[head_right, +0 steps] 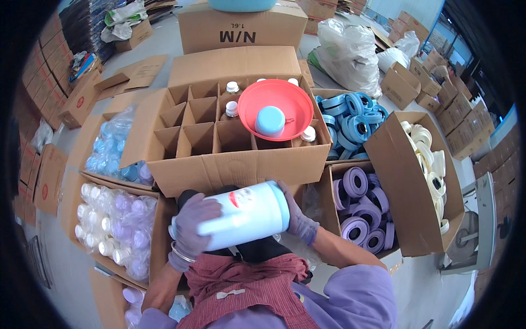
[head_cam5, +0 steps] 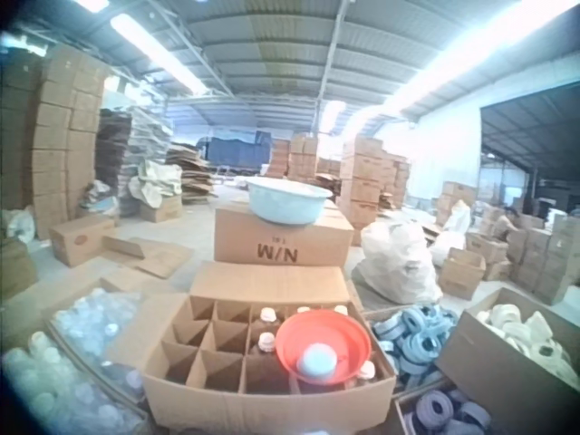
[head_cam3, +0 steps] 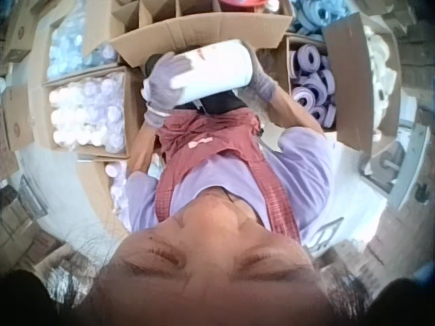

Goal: The person assembles thermos flasks by inserting inner liners, placing rubber seals, and screwing on lids. They handle multiple flasks and components from surrounding boxes, wrapping each completed unit in plastic.

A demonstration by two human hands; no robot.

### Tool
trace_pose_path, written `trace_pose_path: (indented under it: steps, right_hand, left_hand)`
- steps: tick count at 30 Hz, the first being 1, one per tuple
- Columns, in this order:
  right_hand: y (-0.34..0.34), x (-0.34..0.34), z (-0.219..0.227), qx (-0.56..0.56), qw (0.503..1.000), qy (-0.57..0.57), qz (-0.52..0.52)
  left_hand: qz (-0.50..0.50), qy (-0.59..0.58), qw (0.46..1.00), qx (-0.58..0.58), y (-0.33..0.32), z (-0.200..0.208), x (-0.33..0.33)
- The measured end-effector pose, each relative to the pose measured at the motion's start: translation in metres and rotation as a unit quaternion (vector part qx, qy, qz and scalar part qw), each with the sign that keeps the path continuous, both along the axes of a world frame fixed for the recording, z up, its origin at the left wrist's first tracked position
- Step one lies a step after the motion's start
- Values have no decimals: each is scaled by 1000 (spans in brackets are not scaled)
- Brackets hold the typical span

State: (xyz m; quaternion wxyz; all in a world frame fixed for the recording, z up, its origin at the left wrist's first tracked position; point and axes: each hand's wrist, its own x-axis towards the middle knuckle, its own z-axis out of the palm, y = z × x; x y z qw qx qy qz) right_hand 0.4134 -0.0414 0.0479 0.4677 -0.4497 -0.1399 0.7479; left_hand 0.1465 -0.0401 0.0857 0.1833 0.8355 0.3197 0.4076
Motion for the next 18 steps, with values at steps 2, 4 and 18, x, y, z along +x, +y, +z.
trace_pose_path:
  steps: [2,4,18]
  right_hand:
    - [-9,22,-77,-30,981,189,23]
    - [-13,23,-77,-26,973,231,11]
    - [21,5,40,372,862,-248,237]
  left_hand:
    - [-79,111,988,70,-7,23,22]
    - [-108,103,987,66,-2,16,19]
    - [146,-313,837,-424,-11,-54,-20]
